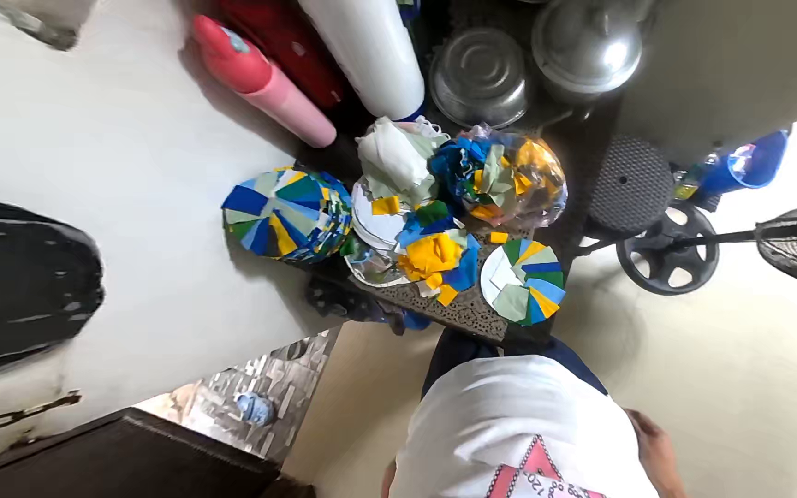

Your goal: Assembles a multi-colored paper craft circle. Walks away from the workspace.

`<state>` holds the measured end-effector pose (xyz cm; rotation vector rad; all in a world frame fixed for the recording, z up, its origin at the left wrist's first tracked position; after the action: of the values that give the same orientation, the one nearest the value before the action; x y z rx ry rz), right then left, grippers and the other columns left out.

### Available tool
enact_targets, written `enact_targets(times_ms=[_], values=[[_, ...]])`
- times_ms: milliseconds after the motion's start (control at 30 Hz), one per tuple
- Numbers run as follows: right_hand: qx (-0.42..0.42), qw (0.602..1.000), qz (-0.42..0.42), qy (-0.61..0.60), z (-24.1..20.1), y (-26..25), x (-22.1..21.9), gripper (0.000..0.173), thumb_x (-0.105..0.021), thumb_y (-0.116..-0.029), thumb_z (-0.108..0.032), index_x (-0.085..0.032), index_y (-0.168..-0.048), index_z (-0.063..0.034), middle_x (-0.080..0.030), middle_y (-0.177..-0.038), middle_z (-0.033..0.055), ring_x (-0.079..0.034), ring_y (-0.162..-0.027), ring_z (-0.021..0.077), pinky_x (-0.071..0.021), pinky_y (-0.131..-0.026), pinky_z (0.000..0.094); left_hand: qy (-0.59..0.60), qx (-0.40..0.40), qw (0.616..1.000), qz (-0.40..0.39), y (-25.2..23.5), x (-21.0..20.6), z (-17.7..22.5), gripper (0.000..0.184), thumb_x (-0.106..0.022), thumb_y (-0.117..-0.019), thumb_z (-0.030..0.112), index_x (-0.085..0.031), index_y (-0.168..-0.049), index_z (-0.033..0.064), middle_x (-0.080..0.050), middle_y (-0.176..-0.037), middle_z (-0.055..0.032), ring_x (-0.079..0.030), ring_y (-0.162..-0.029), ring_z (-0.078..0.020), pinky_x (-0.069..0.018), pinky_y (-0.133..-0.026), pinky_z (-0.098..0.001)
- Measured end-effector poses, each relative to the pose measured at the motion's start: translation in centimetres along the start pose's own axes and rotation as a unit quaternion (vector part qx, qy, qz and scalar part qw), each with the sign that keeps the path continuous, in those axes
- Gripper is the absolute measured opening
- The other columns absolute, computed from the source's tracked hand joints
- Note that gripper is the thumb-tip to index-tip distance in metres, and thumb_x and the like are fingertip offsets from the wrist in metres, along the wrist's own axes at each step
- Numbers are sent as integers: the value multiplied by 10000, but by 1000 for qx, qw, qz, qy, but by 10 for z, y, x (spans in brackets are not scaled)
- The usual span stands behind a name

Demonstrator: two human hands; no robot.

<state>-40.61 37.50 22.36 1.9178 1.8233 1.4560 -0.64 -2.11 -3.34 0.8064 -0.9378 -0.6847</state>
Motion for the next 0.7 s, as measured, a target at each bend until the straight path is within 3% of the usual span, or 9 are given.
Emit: enact_targets(times_ms=[67,133,200,267,333,400,467,633,700], values=[[85,996,-21,-3,-34,-7,-2,318,-494,-1080,-172,-657,-1178,83,-648,-843,93,-562,-684,81,-501,-685,298,-70,-86,993,-39,48,19,189,319,-542,-1061,124,-613,-1268,-107,-668,-1197,-298,-655,-1100,-383,-515,-993,-532],[145,981,-123,-24,-73,13,-7,398,-470,-1045,-257,-644,-1256,32,-709,-988,39,-651,-834,27,-551,-783,240,-99,-151,983,-35,88,30,333,331,-531,-1068,134,-593,-1286,-107,-646,-1209,-286,-641,-1072,-356,-505,-974,-515],[188,955,-230,-19,-100,39,-17,372,-537,-1006,-176,-650,-1264,67,-699,-1162,111,-664,-995,63,-550,-890,248,-143,-277,950,-11,117,36,431,354,-492,-1082,152,-592,-1304,-105,-644,-1248,-293,-648,-1136,-374,-507,-1012,-520],[234,948,-215,10,-107,46,-25,245,-590,-955,-122,-707,-1072,59,-694,-1049,90,-647,-903,27,-542,-813,190,-190,-389,901,10,137,28,501,340,-487,-1079,154,-632,-1264,-92,-671,-1211,-275,-664,-1112,-368,-517,-993,-515],[287,943,-150,71,-110,39,-28,179,-629,-933,-107,-724,-945,45,-706,-944,110,-666,-824,95,-562,-758,254,-242,-447,861,31,143,10,554,309,-506,-1071,144,-679,-1232,-55,-687,-1203,-247,-669,-1114,-358,-513,-999,-512],[301,935,-107,154,-112,23,-27,168,-655,-944,-79,-740,-953,66,-721,-945,202,-714,-836,294,-595,-763,471,-292,-467,832,56,137,-9,591,282,-531,-1060,130,-704,-1230,-13,-676,-1247,-228,-630,-1194,-388,-468,-1050,-566],[241,939,-106,220,-112,-1,-23,195,-632,-992,-97,-729,-1011,71,-715,-1024,248,-707,-941,405,-551,-846,610,-323,-483,809,87,130,-25,619,269,-549,-1047,134,-714,-1218,8,-662,-1283,-217,-594,-1238,-412,-447,-1062,-590],[175,939,-163,246,-100,-14,-30,220,-627,-1010,-133,-725,-1036,62,-717,-1029,243,-701,-968,407,-530,-879,631,-350,-434,822,117,118,-48,656,385,-673,-988,313,-688,-1133,-43,-646,-1203,-275,-586,-1195,-462,-444,-991,-645],[174,939,-178,239,-94,-7,-38,218,-632,-1009,-127,-730,-1029,66,-718,-1031,242,-706,-968,395,-540,-888,605,-359,-405,833,112,113,-54,658,359,-679,-982,289,-689,-1124,-40,-645,-1217,-266,-587,-1208,-451,-450,-990,-644]])
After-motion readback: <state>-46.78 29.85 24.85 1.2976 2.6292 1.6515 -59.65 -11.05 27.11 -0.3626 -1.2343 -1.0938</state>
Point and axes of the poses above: each hand's wrist, its own y-axis away from the middle knuckle, its own x-axis out of the back of the hand, z = x × y, the point moved 4 cm from there along -y, towards the middle knuckle
